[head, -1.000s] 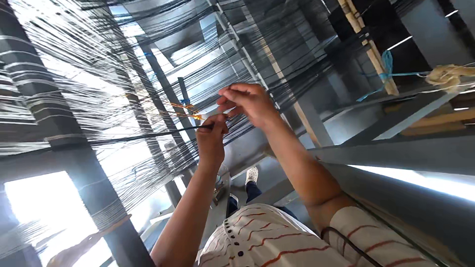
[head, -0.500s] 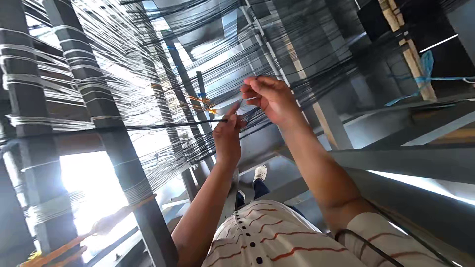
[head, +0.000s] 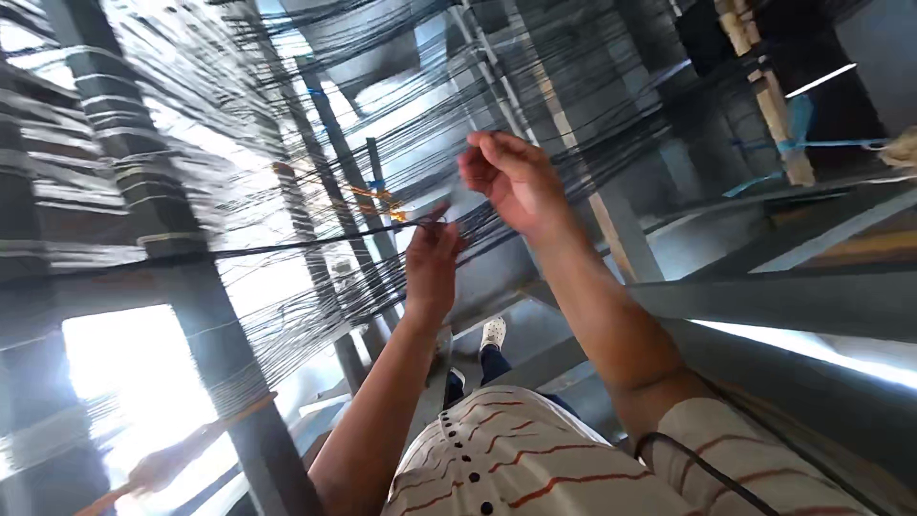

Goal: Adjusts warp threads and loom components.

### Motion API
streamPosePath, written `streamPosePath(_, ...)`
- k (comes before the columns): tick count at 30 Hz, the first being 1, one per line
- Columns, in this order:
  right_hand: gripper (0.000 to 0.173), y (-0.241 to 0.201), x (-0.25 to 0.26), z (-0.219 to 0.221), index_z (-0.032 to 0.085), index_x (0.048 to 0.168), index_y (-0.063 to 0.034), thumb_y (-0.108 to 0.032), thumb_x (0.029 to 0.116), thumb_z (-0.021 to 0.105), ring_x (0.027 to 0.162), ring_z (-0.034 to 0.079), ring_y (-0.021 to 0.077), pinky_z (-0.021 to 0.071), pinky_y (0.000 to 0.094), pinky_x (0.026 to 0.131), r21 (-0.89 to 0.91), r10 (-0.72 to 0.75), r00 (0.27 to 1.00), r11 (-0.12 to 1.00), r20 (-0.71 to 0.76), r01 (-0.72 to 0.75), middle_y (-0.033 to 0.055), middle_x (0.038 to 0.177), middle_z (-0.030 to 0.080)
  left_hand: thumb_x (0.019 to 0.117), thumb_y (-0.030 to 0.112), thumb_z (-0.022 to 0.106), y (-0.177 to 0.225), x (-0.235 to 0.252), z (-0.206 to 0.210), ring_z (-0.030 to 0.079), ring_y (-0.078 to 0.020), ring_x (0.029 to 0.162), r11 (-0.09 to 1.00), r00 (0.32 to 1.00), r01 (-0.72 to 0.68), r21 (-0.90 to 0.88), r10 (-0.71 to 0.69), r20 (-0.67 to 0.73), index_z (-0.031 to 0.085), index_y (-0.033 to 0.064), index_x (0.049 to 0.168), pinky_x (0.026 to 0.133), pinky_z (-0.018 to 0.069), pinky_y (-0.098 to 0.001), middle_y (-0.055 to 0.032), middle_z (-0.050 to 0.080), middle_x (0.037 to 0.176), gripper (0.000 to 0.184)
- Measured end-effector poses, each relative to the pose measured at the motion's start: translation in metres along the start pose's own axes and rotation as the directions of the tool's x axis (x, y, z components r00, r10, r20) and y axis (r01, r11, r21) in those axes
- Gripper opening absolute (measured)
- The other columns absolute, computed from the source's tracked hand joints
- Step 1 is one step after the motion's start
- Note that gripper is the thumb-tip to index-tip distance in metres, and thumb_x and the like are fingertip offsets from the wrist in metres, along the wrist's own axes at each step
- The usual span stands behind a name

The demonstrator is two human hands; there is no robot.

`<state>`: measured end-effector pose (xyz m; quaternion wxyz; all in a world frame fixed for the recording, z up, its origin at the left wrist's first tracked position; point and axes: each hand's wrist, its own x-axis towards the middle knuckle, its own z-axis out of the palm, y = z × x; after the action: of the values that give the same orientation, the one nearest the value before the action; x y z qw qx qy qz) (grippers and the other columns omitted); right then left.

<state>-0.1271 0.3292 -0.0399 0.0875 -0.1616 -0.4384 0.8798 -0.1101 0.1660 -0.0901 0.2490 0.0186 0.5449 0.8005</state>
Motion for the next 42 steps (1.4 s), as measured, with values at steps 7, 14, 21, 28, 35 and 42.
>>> streamPosePath(7, 0.026, -0.012, 0.016, -0.002, 0.058, 0.113, -0.0092, -0.012, 0.1117, 0.032, 0.095, 0.075, 0.0153, 0.06, 0.0275, 0.088, 0.501, -0.151, 0.989, 0.855, -0.006, 0.133, 0.0069, 0.102, 0.075, 0.1097, 0.013, 0.039, -0.002, 0.006, 0.005, 0.06, -0.0025, 0.074, 0.995, 0.99, 0.029, 0.096, -0.016, -0.141, 0.066, 0.0109, 0.105, 0.078, 0.0546, -0.0238, 0.0097, 0.061, 0.08, 0.027)
streamPosePath(14, 0.03, -0.035, 0.028, -0.017, 0.063, 0.105, -0.0106, -0.019, 0.1115, 0.036, 0.095, 0.074, 0.0143, 0.0592, 0.0253, 0.088, 0.72, -0.288, 0.956, 0.653, -0.05, 0.235, 0.0058, 0.105, 0.075, 0.1106, 0.012, 0.032, -0.005, 0.006, 0.003, 0.064, -0.0053, 0.081, 0.993, 0.965, 0.111, -0.037, -0.116, -0.233, 0.064, 0.006, 0.106, 0.081, 0.0549, -0.0243, 0.0044, 0.066, 0.087, 0.033)
streamPosePath(21, 0.03, -0.052, 0.035, -0.03, 0.06, 0.104, -0.0056, -0.017, 0.1116, 0.034, 0.095, 0.071, 0.0111, 0.0579, 0.0228, 0.088, 0.784, -0.426, 0.896, 0.511, -0.125, 0.352, 0.0048, 0.101, 0.071, 0.1099, 0.012, 0.034, -0.007, 0.0, -0.001, 0.066, -0.0066, 0.083, 0.99, 0.968, 0.144, 0.005, -0.139, -0.21, 0.065, 0.0047, 0.106, 0.082, 0.0563, -0.0263, 0.0015, 0.068, 0.092, 0.032)
streamPosePath(28, 0.034, -0.043, 0.032, -0.035, 0.061, 0.107, -0.0052, -0.019, 0.1123, 0.03, 0.085, 0.071, 0.0094, 0.0581, 0.0199, 0.078, 0.827, -0.395, 0.918, 0.525, 0.026, 0.202, 0.0034, 0.091, 0.07, 0.0919, 0.018, 0.076, 0.011, -0.016, 0.001, 0.055, -0.0314, 0.127, 0.804, 0.951, 0.001, 0.594, 0.183, -0.249, 0.033, -0.0002, 0.156, 0.096, 0.0504, -0.0442, -0.0237, 0.038, 0.158, 0.08)
streamPosePath(35, 0.042, -0.041, 0.033, -0.057, 0.06, 0.102, -0.0044, -0.023, 0.1125, 0.024, 0.054, 0.056, 0.0004, 0.0479, 0.0129, 0.054, 0.829, -0.4, 0.916, 0.524, 0.037, 0.196, -0.0028, 0.069, 0.062, 0.0996, 0.021, 0.058, 0.035, 0.0, 0.013, 0.038, -0.0215, 0.145, 0.885, 0.784, -0.31, 0.346, 0.444, -0.433, 0.019, -0.0053, 0.158, 0.113, 0.0403, -0.0352, -0.0228, 0.028, 0.162, 0.075)
streamPosePath(42, 0.043, -0.035, 0.033, -0.059, 0.061, 0.103, -0.0049, -0.024, 0.1129, 0.023, 0.054, 0.057, 0.0004, 0.0492, 0.0122, 0.055, 0.812, -0.278, 0.96, 0.568, 0.034, 0.135, -0.0037, 0.068, 0.063, 0.113, 0.024, 0.032, 0.056, -0.019, 0.024, 0.059, 0.0, 0.084, 0.668, 0.662, -0.672, 0.32, 0.736, -0.145, 0.055, 0.007, 0.125, 0.078, 0.0513, -0.0203, 0.0088, 0.06, 0.092, 0.031)
